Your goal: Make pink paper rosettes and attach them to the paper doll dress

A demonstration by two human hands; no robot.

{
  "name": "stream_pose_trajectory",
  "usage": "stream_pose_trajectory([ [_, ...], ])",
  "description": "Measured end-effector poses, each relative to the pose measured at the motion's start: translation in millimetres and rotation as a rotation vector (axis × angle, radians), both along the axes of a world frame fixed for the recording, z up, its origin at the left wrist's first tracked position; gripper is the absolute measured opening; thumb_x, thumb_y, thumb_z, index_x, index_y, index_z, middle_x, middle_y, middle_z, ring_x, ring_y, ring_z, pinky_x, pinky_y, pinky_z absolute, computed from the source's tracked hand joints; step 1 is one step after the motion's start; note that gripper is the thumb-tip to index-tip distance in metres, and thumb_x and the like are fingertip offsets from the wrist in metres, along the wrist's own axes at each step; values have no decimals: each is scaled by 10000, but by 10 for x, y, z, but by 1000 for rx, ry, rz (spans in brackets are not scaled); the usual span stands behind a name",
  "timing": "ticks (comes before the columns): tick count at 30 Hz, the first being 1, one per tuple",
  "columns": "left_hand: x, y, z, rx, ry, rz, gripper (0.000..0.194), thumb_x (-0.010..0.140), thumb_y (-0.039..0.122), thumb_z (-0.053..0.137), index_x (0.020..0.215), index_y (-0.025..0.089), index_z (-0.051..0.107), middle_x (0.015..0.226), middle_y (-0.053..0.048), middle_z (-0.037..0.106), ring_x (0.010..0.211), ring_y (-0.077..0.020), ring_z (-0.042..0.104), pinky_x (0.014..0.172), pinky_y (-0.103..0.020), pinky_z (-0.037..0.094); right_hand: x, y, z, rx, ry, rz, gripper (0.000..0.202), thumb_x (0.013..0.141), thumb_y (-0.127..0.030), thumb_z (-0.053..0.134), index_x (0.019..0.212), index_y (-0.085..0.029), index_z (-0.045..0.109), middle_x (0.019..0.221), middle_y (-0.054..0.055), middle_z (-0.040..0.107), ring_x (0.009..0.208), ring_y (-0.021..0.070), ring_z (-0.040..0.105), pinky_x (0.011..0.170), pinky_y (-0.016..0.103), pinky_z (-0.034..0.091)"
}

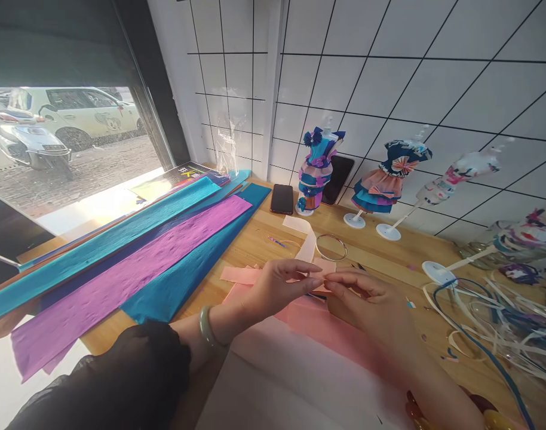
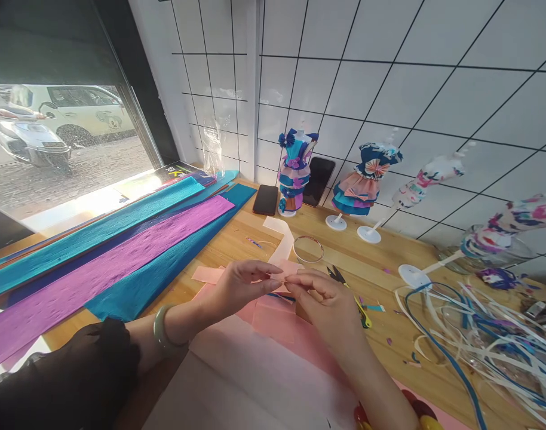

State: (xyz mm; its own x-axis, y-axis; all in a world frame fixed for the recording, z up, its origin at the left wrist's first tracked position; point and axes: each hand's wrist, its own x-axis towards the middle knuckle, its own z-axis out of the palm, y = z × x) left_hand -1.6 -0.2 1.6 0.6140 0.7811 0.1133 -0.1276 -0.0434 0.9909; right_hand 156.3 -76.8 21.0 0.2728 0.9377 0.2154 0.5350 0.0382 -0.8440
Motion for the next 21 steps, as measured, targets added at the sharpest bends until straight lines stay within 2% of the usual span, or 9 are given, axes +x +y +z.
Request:
stream_pose_trajectory([
  [2,-9,23,0,-103,-44,-45,306,723,347,665,969,164,669,858,-46,683,820,-153,619,758,-269,481,7,-4,10,8,-14,20,141,757,-340,615,774,-246,719,924,42,704,873,220,637,782,352,500],
  [5,-14,65,-19,-186,-124,-34,359,742,355,649,1042,158,635,816,-36,656,766,-121,598,737,-253,462,-2,-19,52,-26,-26,81,135,761,-330,611,756,-251,721,921,43,699,879,220,632,762,337,508],
  [10,6,120,-88,-331,-212,-75,455,708,348,685,1100,148,571,799,-35,636,709,-121,592,701,-280,451,-47,-37,104,-117,-34,212,141,784,-295,586,750,-268,720,938,29,694,861,203,639,723,298,521],
  [16,25,116,-64,-311,-168,-30,489,632,304,746,1047,117,568,623,33,544,581,-72,503,595,-226,389,-57,-18,65,-151,-17,276,148,792,-307,580,752,-265,716,919,25,703,859,203,646,759,309,521],
  [21,56,105,-73,-249,-120,35,443,608,313,742,975,118,588,568,62,473,543,-48,434,547,-198,339,-46,4,16,-162,-32,319,166,803,-307,563,781,-255,719,947,40,694,898,213,635,805,334,503],
])
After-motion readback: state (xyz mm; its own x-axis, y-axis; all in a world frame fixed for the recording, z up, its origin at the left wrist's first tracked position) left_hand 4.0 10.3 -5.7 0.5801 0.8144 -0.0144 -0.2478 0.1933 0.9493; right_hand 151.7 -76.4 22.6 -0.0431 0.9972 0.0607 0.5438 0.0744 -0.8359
